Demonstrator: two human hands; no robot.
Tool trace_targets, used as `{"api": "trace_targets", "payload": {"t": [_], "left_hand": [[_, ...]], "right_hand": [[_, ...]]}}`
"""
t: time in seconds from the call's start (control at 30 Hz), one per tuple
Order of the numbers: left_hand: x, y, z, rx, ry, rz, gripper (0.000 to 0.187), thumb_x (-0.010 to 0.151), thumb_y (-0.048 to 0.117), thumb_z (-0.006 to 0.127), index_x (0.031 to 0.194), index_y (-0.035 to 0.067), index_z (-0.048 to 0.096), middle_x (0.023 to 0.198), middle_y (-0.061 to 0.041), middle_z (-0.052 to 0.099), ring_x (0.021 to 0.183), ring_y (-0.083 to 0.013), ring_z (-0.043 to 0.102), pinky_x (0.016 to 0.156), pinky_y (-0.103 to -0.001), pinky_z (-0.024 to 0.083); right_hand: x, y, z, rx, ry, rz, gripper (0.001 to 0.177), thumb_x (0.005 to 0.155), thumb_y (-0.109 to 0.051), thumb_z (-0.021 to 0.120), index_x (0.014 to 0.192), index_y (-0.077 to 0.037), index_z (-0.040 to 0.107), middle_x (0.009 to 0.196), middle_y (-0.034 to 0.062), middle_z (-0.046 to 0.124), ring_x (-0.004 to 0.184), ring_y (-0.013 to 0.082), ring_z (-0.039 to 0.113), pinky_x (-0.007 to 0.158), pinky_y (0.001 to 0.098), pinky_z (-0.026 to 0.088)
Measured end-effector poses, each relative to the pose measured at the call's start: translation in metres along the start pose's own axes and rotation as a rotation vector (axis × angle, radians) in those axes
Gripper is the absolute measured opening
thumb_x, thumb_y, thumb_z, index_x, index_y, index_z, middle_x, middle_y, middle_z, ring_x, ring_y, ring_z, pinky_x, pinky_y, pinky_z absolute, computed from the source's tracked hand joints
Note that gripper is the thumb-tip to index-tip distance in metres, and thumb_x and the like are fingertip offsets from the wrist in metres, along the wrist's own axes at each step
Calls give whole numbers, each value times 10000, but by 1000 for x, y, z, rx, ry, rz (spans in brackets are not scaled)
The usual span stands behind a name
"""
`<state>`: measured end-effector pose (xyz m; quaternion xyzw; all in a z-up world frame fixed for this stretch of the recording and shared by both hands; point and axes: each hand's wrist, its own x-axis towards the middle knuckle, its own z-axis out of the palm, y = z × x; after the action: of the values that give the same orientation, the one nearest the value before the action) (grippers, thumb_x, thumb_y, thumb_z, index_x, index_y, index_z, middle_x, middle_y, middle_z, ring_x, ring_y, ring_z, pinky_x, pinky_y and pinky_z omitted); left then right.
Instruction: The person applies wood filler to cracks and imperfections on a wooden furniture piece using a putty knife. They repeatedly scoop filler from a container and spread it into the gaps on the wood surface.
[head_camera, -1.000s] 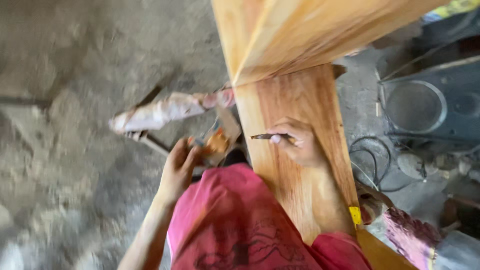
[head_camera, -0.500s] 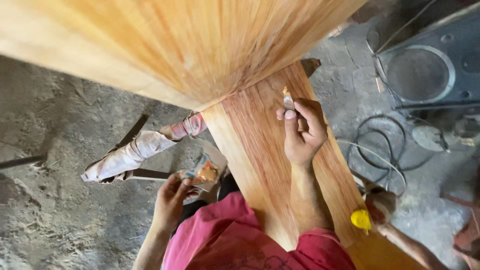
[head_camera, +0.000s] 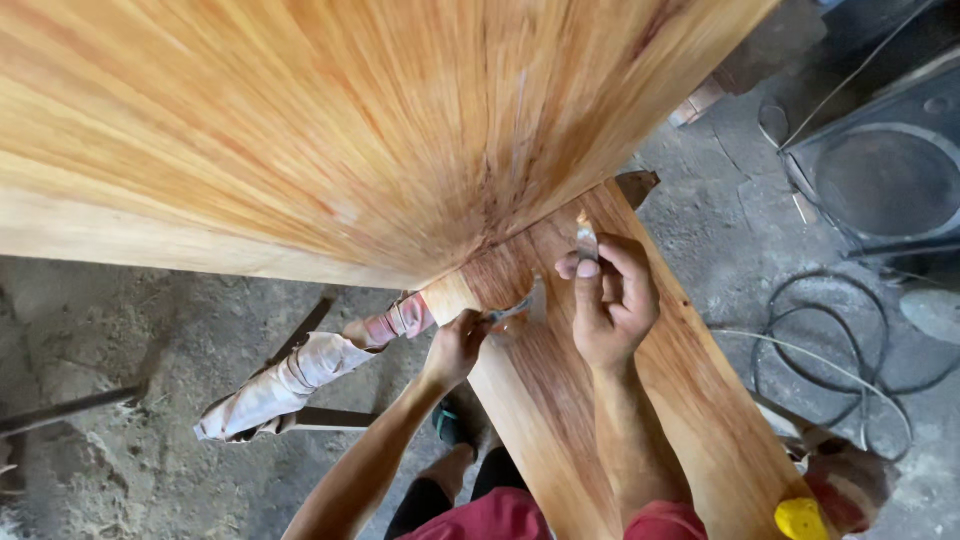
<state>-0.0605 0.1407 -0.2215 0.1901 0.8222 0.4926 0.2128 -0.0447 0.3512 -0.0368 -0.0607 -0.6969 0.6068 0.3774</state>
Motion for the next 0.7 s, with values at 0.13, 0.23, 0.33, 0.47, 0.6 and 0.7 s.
{"api": "trace_targets", "payload": {"t": [0.13, 0.23, 0.33, 0.47, 0.6, 0.7], "left_hand": [[24, -20, 9, 106, 11, 279, 236, 967, 206, 611, 1106, 15, 594, 900, -247, 694, 814, -455, 682, 677, -503, 560], [32, -31, 19, 265, 17, 141, 204, 1049, 262, 547, 992, 77, 610, 841, -223, 699, 786, -443, 675, 705, -528, 541], [28, -41, 30, 299, 97, 147, 229, 1032, 293, 522, 969, 86, 597, 832, -214, 700, 758, -447, 665, 669, -543, 532], [32, -49, 34, 348, 114, 195, 192, 1017, 256, 539, 955, 82, 591, 822, -213, 692, 744, -448, 661, 665, -546, 526], [33, -49, 28, 354, 146, 251, 165, 998, 232, 557, 967, 75, 601, 811, -221, 681, 733, -452, 656, 656, -547, 524], [30, -47, 33, 365, 126, 227, 165, 1002, 224, 560, 968, 67, 600, 809, -220, 679, 730, -451, 654, 655, -550, 523]], "right_hand": [[-19, 4, 8, 15, -6, -14, 185, 1098, 29, 574, 1281, 31, 555, 1196, 122, 614, 910, 171, 694, 819, 307, 608], [-33, 7, 10, 18, 19, 19, 174, 1074, 34, 571, 1247, 37, 555, 1204, 131, 613, 931, 174, 711, 824, 305, 617], [-43, 12, 7, 28, 44, 36, 173, 1068, 37, 570, 1241, 39, 557, 1212, 132, 613, 940, 173, 715, 830, 300, 619], [-49, 13, -1, 40, 86, 22, 164, 1068, 37, 574, 1231, 36, 558, 1208, 128, 631, 938, 167, 710, 837, 300, 621], [-52, 16, -4, 61, 106, 66, 166, 1058, 37, 576, 1223, 45, 571, 1200, 136, 623, 927, 170, 707, 815, 290, 606], [-63, 18, -15, 14, 110, 69, 147, 1055, 39, 593, 1201, 36, 580, 1181, 136, 632, 910, 169, 718, 791, 278, 603]]}}
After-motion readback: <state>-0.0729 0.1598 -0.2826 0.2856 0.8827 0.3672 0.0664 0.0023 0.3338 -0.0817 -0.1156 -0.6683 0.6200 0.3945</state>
